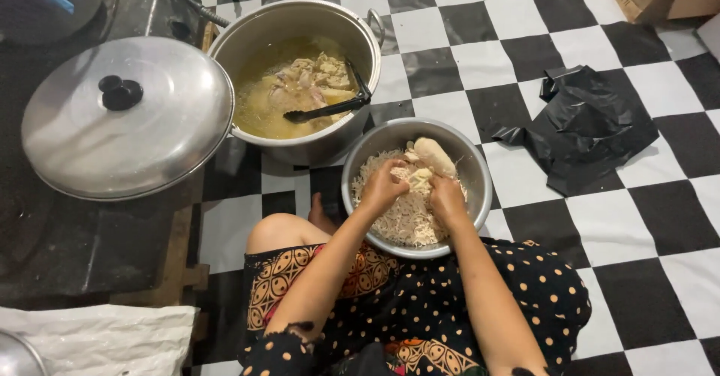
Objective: A person is shredding cooked chicken meat by hand into a metal bowl while sitting on the floor.
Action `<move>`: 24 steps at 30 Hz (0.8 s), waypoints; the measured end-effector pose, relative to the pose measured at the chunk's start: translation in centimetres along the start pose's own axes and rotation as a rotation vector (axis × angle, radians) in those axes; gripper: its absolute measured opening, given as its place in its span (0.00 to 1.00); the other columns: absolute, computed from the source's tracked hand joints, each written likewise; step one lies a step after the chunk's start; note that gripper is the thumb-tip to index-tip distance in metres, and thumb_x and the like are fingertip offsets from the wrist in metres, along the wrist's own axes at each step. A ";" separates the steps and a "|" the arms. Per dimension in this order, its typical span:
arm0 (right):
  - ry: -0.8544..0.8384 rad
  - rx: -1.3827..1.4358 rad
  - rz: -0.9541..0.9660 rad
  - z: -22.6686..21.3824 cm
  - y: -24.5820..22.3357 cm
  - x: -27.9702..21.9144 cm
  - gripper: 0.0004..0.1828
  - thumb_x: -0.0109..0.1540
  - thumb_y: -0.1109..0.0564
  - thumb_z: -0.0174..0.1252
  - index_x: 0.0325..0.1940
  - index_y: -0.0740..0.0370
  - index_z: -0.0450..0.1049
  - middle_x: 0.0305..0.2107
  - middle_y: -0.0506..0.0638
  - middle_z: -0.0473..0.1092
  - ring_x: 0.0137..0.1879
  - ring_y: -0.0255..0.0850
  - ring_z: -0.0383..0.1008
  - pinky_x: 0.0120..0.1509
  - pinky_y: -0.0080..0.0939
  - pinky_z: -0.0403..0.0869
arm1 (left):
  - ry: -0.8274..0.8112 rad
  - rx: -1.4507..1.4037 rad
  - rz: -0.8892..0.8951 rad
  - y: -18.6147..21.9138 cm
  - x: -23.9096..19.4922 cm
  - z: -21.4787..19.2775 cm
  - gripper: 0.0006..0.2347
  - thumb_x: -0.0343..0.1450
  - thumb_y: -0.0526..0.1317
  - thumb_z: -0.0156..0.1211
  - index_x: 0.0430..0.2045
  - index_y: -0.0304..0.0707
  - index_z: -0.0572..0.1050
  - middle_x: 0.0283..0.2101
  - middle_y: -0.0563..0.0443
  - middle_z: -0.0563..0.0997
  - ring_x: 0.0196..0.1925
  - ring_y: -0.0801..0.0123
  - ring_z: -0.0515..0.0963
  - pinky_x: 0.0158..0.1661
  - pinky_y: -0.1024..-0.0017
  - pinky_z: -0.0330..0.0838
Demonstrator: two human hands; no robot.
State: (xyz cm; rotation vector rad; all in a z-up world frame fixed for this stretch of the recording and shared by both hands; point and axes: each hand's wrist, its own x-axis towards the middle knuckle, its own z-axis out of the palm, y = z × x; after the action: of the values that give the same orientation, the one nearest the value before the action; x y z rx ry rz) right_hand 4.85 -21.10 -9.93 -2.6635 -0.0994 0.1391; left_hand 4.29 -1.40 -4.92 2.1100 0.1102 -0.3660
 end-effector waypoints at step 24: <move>0.074 1.085 0.056 -10.8 -3.8 -5.1 0.10 0.60 0.60 0.66 0.45 0.65 0.80 0.28 0.48 0.74 0.34 0.31 0.73 0.41 0.29 0.74 | 0.159 -0.850 0.026 -1.0 -2.9 -1.5 0.19 0.63 0.30 0.63 0.49 0.40 0.76 0.33 0.48 0.77 0.21 0.78 0.72 0.19 0.85 0.68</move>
State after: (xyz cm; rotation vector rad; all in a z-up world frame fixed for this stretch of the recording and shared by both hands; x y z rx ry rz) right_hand 0.85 -23.13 1.79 -1.5846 0.0653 0.0765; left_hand 1.62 0.59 -4.09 1.2924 0.2776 -0.0964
